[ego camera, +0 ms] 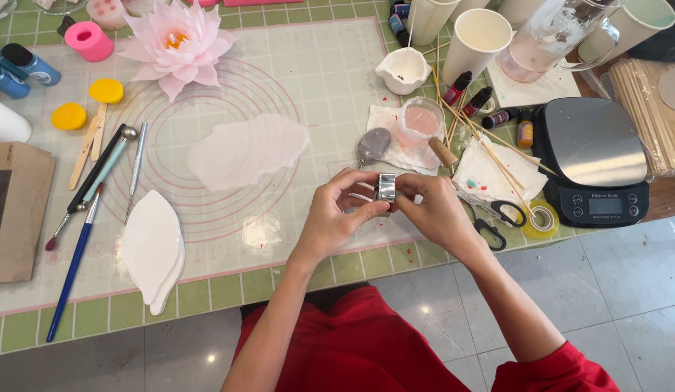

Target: The recorder trims small red wax pieces using scissors and uses a metal leaf-shaped cutter on a sheet of white wax to create candle art components.

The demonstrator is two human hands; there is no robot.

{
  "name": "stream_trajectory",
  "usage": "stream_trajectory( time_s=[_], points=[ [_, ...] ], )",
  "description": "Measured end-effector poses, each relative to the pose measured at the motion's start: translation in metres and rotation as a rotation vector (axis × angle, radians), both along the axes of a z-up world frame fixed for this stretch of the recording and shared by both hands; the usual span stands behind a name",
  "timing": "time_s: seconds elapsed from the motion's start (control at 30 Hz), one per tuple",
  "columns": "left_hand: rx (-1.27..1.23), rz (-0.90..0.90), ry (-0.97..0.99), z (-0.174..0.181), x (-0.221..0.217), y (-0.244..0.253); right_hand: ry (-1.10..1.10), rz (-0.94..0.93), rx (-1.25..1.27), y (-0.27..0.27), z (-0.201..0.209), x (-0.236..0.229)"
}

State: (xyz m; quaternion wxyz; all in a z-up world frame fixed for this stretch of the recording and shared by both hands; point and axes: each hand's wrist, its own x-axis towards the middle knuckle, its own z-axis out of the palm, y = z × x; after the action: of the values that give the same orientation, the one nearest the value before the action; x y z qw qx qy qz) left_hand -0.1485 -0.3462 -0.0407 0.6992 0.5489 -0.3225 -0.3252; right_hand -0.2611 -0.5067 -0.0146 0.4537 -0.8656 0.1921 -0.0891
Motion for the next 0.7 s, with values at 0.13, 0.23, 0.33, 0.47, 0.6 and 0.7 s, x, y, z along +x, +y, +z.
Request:
stream_trajectory(
  time_s=[0.13, 0.23, 0.33, 0.47, 0.6, 0.7],
  points=[
    [0.014, 0.010, -0.057, -0.002, 0.004, 0.001, -0.044, -0.011, -0.014, 0.000, -0.013, 0.003],
    [-0.013, 0.056, -0.098, -0.013, 0.005, 0.003, -0.059, -0.015, -0.074, 0.004, -0.017, 0.008],
    [-0.039, 0.072, 0.181, -0.035, 0.008, 0.010, -0.104, -0.005, -0.053, 0.007, -0.024, 0.012],
    [-0.324, 0.028, 0.591, -0.047, 0.016, 0.022, -0.141, -0.025, 0.140, 0.015, -0.029, 0.017],
    [-0.632, -0.039, 0.899, -0.060, 0.036, 0.049, -0.125, -0.110, 0.146, 0.010, -0.027, 0.013],
    [-0.652, -0.064, 0.979, -0.040, 0.040, 0.064, -0.079, -0.149, 0.123, 0.005, -0.028, 0.003]
  ],
)
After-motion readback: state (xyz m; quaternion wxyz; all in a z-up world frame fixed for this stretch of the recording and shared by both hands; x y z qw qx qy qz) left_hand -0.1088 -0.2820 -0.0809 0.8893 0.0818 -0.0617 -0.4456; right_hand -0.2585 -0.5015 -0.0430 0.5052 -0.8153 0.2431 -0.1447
